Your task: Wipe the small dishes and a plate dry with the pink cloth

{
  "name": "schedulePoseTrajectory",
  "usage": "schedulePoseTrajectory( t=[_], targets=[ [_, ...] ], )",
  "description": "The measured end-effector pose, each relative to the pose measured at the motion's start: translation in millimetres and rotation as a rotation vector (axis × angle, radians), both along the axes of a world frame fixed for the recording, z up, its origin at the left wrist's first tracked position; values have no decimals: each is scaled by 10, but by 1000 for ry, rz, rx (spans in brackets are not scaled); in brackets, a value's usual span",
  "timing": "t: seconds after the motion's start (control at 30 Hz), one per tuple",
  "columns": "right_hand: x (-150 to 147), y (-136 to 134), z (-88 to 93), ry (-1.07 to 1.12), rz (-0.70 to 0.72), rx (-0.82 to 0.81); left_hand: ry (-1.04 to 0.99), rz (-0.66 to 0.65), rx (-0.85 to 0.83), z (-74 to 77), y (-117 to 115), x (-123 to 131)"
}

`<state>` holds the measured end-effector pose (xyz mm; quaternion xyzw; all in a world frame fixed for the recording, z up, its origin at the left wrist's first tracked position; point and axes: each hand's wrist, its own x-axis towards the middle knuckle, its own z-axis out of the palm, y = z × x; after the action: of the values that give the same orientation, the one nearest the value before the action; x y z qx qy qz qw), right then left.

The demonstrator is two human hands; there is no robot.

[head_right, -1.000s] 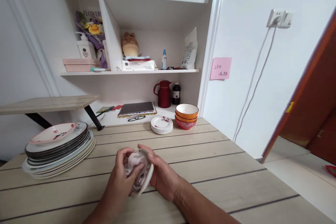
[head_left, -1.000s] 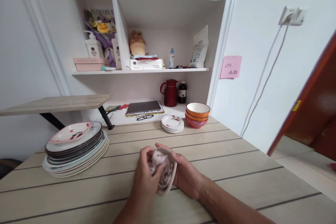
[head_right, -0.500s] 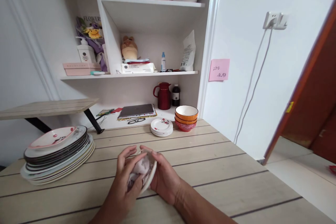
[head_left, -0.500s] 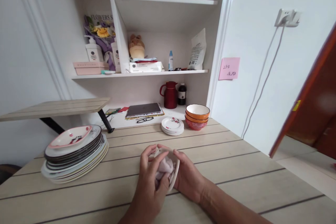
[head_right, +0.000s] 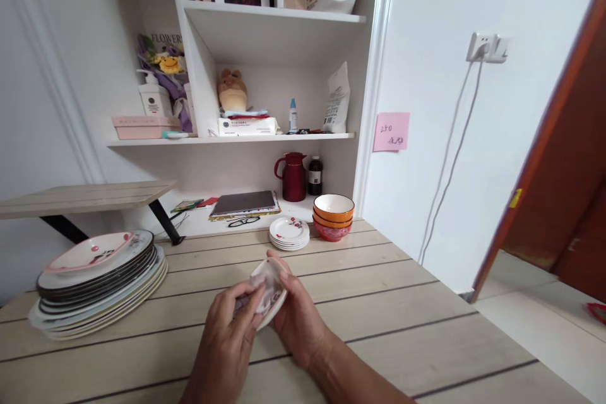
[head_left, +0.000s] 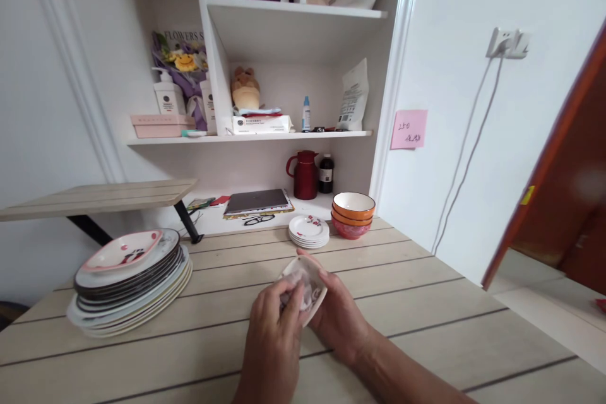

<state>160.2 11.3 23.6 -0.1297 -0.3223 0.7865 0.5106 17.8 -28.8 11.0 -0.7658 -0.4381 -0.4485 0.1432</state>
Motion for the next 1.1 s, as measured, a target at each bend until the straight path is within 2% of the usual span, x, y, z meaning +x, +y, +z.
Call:
schedulePoseTrajectory(
  t=[0.17, 0.3, 0.4, 0.53, 0.67, 0.8, 0.9, 0.97, 1.1],
  targets=[
    [-17, -68, -20, -129, 12, 174, 51, -92, -84, -193, 15, 43],
    [-39, -93, -72, -179, 24, 168, -54, -65, -220, -273, 45, 83],
    [-38, -83, -78, -169, 40, 152, -170, -127, -290, -196, 43, 97],
    [-21, -71, -48, -117, 72, 110, -163, -241, -290, -33, 9, 73],
    [-28, -61, -56, -111, 79, 79, -61, -224, -252, 47, -3, 30],
    [-57, -40, -80, -149, 59, 13, -51, -186, -276, 15, 22, 14],
    [-56, -10, -72, -237, 88, -93, -202, -224, -375, -10, 37, 21],
    [-41, 18, -66, -289, 139, -136, -390, -266, -471, 17, 31, 25],
    [4, 65, -72, -367, 158, -69, -843, -368, -740, 158, -12, 18]
  ],
)
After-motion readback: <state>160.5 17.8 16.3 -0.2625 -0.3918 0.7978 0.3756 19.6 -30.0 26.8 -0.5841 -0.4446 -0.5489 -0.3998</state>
